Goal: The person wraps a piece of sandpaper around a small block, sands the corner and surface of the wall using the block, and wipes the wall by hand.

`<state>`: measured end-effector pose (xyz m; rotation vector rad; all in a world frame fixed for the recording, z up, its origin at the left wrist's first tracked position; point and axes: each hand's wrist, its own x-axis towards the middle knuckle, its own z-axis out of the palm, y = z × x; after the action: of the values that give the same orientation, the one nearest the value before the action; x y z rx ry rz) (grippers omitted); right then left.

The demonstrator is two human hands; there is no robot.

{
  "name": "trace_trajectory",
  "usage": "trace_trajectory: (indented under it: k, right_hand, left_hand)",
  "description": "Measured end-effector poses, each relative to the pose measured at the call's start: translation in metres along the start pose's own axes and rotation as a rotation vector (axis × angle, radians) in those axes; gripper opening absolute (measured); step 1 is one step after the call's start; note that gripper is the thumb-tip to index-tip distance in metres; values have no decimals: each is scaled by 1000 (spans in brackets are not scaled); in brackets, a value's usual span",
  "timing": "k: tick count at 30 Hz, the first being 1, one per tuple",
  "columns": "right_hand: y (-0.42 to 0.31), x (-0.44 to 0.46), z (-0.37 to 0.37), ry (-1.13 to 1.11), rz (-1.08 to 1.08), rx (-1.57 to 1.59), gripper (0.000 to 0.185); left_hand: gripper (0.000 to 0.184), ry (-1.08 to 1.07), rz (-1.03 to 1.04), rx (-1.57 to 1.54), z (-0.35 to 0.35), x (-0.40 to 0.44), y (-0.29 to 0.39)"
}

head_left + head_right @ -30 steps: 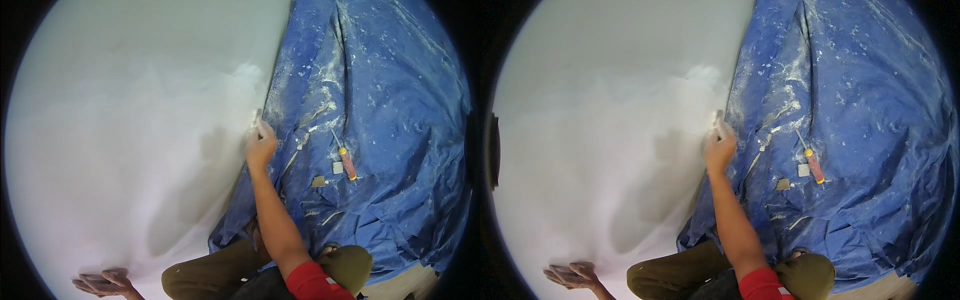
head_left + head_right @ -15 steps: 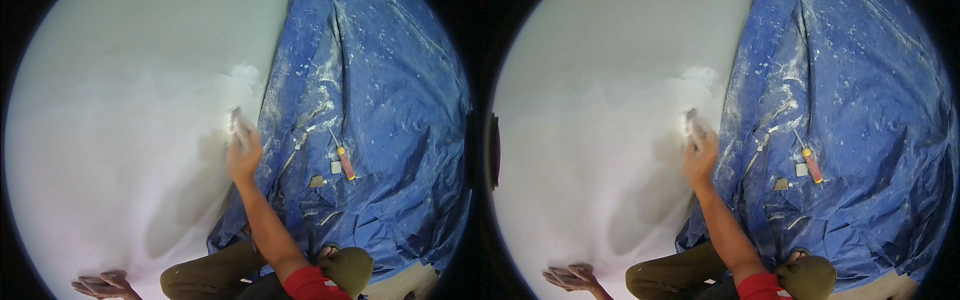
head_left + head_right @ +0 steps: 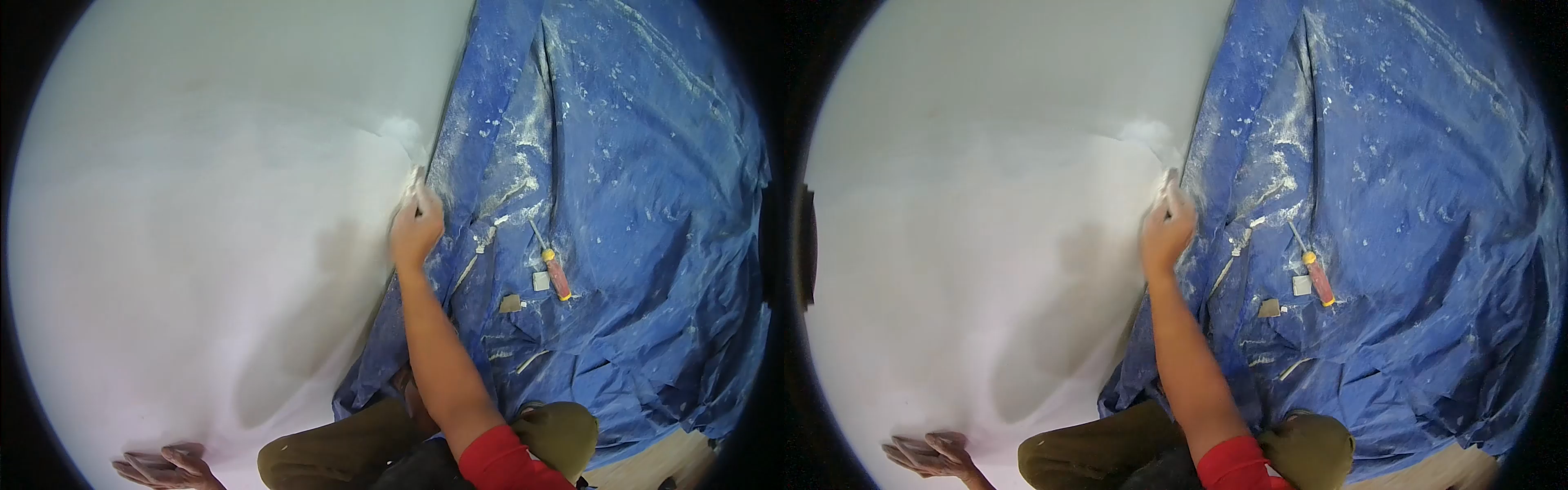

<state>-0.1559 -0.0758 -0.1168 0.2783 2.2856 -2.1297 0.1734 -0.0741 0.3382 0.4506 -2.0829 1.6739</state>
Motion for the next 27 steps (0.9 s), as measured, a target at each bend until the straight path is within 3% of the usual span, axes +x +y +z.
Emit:
trace_trajectory:
  k: [3,5,9,11,14,18,21,23,25,27]
  right_hand:
    - [27,29,15,23,110,-98,38]
    - [33,36,17,63,148,-85,30]
    - [16,-6,-21,-246,297,-133,14]
    - [17,-35,-27,-185,105,-118,26]
    - [-64,-42,-66,-438,378,89,33]
    - [-95,-28,-92,-497,63,173,35]
    - [-112,-1,-111,-497,84,356,44]
    - [-141,13,-144,-617,285,310,52]
    - [-119,10,-160,-577,106,175,56]
    - [-123,7,-194,-668,197,175,53]
  left_hand:
    - [60,-2,-64,-38,-2,-3,-1]
    - [57,-27,-45,-78,-1,-9,-11]
    - [50,-123,-192,-75,-2,-28,-14]
    - [72,-118,-245,12,2,-29,-3]
    - [68,-38,-266,-59,0,-18,3]
    - [61,-6,-294,-118,-2,-18,0]
    - [57,-16,-280,-140,-3,-20,-4]
    - [55,-18,-282,-216,-5,-18,-2]
    - [53,-8,-317,-212,-7,-18,-1]
    - [52,-69,-320,-269,-6,-27,0]
